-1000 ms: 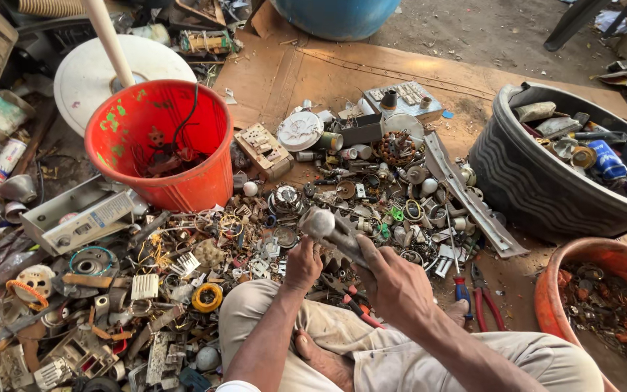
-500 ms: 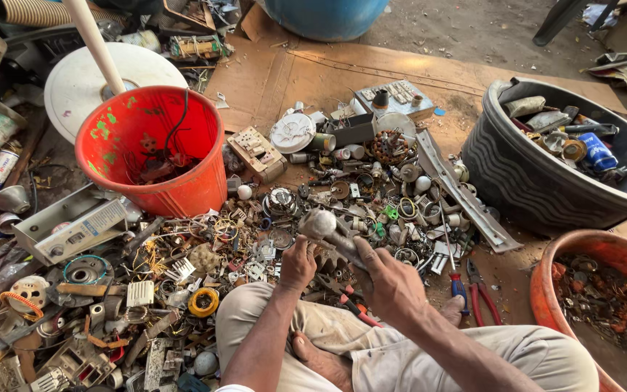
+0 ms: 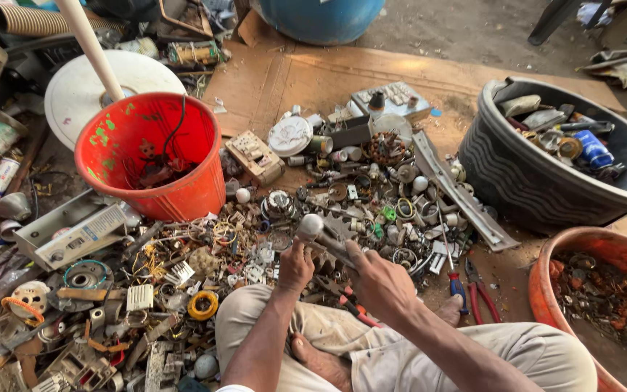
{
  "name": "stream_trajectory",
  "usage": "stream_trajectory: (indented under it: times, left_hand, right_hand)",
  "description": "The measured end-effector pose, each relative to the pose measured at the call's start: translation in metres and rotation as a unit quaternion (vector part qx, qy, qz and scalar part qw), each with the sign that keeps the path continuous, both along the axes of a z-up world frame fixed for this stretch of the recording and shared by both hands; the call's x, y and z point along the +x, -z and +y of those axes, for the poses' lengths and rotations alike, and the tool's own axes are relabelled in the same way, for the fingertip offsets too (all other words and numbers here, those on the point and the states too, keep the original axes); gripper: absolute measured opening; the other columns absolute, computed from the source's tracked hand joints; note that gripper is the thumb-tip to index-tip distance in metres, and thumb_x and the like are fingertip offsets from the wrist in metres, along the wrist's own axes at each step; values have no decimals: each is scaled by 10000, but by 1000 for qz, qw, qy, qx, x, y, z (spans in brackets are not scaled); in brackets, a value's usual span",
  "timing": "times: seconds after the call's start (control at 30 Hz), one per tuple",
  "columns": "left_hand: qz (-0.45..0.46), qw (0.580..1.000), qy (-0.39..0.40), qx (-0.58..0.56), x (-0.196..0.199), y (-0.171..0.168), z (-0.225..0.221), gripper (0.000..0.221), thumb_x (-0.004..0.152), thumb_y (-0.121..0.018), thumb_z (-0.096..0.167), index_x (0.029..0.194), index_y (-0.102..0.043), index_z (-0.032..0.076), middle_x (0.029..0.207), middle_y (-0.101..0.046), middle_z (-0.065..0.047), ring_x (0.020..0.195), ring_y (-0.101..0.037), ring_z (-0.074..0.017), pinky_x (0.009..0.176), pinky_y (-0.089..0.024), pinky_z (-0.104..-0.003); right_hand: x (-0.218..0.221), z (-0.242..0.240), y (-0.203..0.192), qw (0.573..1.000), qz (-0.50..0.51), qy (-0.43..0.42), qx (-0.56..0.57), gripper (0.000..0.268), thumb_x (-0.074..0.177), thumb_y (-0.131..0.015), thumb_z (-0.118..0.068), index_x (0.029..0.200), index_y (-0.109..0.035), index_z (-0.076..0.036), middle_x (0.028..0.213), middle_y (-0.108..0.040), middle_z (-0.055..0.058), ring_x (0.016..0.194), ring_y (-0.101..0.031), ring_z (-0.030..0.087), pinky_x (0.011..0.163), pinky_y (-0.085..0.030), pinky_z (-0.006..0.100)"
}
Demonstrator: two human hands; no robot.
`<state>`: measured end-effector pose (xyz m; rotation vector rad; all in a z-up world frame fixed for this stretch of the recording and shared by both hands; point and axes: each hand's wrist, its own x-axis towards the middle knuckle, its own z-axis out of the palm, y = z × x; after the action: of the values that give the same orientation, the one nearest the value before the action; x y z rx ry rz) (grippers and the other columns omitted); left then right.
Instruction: The person sits on the floor surrounded by a large pile of scrap metal and debris. They use a hammer to strike and break apart various metal components, including gears and small mechanical parts, to separate them. The person handles the items one by one, inspecting them and occasionally placing them into a nearby red bucket.
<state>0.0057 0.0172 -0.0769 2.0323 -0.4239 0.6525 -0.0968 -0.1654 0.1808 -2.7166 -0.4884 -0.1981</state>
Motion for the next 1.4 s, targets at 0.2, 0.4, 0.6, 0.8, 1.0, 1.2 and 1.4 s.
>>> stream_trajectory:
  times: [0.2, 0.4, 0.6, 0.8, 1.0, 1.2, 1.4]
  left_hand:
    - [49, 999, -7, 5, 0, 15, -3, 205, 1081, -541, 117, 1265, -474, 57, 683, -660, -122, 567, -719, -243, 485, -644, -323]
    - [59, 998, 0, 13, 7, 19, -1, 298, 1042, -539, 83, 1319, -445, 29, 670, -661, -129, 582, -725, -260, 516, -654, -333]
    - [-22, 998, -31, 53, 0, 12, 1, 281, 1001, -539, 37, 1277, -484, 38, 791, -682, -171, 674, -722, -319, 558, -621, -385]
    - [49, 997, -4, 58, 2, 12, -3, 239, 1070, -520, 67, 1305, -495, 31, 668, -656, -137, 531, -701, -269, 462, -624, -354]
    - [-26, 998, -25, 49, -4, 9, -6, 276, 1109, -488, 139, 1366, -443, 51, 690, -644, -91, 615, -704, -257, 551, -639, -351]
    - [40, 997, -33, 60, 7, 23, -7, 230, 1126, -497, 200, 1313, -442, 79, 634, -617, -95, 531, -686, -231, 485, -635, -323]
    - [-32, 996, -59, 53, -9, 1, -4, 322, 1031, -487, 172, 1317, -476, 22, 700, -648, -109, 589, -698, -266, 504, -623, -361]
  right_hand:
    - [-9, -8, -11, 998, -57, -10, 14, 553, 954, -669, -280, 1454, -478, -142, 819, -643, 104, 595, -624, 282, 482, -506, 432]
    - [-3, -1, 4, 1000, -20, -15, 1, 564, 969, -655, -271, 1468, -449, -105, 847, -632, 120, 602, -624, 271, 472, -514, 430]
    - [-9, -4, -12, 999, -26, -2, -18, 538, 921, -688, -273, 1412, -526, -124, 783, -626, 96, 576, -612, 283, 467, -501, 446]
    - [-9, -2, -14, 995, -85, -17, 48, 492, 961, -677, -242, 1406, -525, -96, 778, -623, 92, 554, -610, 266, 445, -496, 414]
    - [4, -1, -20, 999, -34, -4, -20, 526, 920, -704, -265, 1402, -542, -128, 790, -638, 104, 557, -616, 288, 442, -476, 436]
    - [-12, -4, -25, 982, -152, -33, 107, 516, 983, -649, -257, 1442, -482, -95, 818, -643, 99, 579, -623, 237, 456, -513, 398]
    - [8, 2, -20, 986, 143, 49, -70, 442, 1021, -626, -266, 1431, -480, -190, 845, -637, 88, 617, -641, 251, 480, -525, 427]
